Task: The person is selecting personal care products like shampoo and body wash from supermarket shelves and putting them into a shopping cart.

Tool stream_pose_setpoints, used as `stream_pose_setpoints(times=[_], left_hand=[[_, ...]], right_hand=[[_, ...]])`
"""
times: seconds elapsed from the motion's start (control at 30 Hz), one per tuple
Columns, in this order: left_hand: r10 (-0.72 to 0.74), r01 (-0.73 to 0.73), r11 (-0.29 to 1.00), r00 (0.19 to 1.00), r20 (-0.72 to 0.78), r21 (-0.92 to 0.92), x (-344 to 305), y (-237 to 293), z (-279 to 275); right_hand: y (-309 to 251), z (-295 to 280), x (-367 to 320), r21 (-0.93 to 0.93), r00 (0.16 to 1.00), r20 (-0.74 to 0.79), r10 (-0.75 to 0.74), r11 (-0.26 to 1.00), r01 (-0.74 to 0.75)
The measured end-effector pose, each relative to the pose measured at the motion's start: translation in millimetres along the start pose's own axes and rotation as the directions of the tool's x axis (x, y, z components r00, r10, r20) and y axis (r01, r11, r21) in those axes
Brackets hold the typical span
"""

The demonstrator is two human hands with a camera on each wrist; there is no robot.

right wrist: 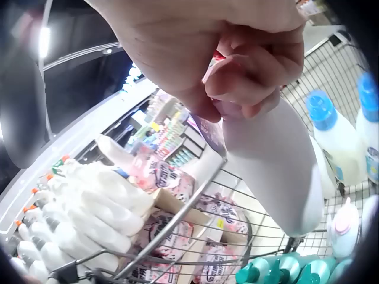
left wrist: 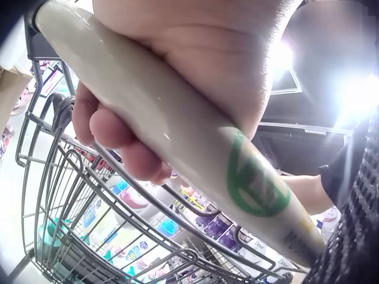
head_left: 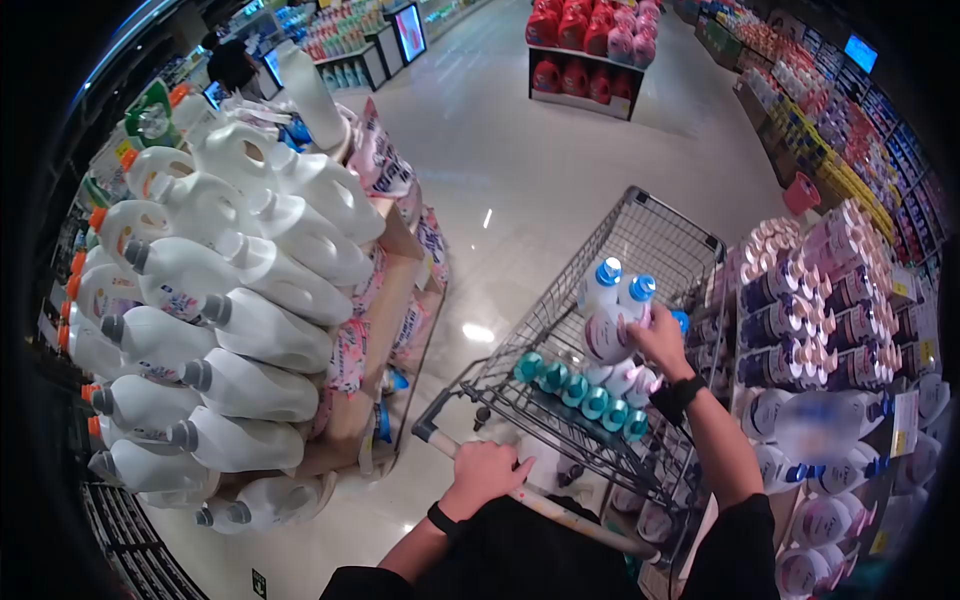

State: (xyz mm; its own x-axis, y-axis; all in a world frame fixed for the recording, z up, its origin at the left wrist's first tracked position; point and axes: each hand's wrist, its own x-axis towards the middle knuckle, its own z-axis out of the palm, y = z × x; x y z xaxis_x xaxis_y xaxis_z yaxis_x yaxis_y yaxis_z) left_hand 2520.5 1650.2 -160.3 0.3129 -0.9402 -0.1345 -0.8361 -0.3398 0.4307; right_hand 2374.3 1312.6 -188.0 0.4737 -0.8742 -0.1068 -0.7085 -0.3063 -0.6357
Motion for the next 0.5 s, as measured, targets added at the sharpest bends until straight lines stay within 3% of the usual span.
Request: stream_pose_setpoints(times=[0.1, 0.17, 0.2, 0.3, 0.43, 0.5], left_hand=[[0.035, -0.036, 0.999, 0.998, -0.042, -0.011, 6, -2, 0], [0.025, -0.026, 0.999, 0.999, -0.03, -0.026, 8, 0, 0], [0.01, -0.011, 0.999, 0.999, -0.032, -0.036, 6, -1, 1], [-0.003, 0.0, 0.998, 0.999, -0.037, -0.063, 3, 0, 0], [0.039, -0.05, 0.993, 0.994, -0.107, -0.103, 3, 1, -2], [0.087, -0.1, 0.989, 0.988, -0.125, -0.105, 2, 1, -4]], right_hand=[[17, 37, 22, 0.048, 0.956, 0.057, 0.287, 0.956, -0.289], [58, 82, 42, 0.014, 0.954, 0.004, 0.301, 0.954, -0.301], [58, 90, 46, 0.063, 0.926, 0.066, 0.371, 0.925, -0.375], [96, 127, 45, 0.073, 0.911, 0.052, 0.408, 0.909, -0.411], [109, 168, 37, -0.079, 0.877, -0.007, 0.48, 0.874, -0.479], [104, 187, 31, -0.108, 0.905, -0.07, 0.419, 0.899, -0.424]])
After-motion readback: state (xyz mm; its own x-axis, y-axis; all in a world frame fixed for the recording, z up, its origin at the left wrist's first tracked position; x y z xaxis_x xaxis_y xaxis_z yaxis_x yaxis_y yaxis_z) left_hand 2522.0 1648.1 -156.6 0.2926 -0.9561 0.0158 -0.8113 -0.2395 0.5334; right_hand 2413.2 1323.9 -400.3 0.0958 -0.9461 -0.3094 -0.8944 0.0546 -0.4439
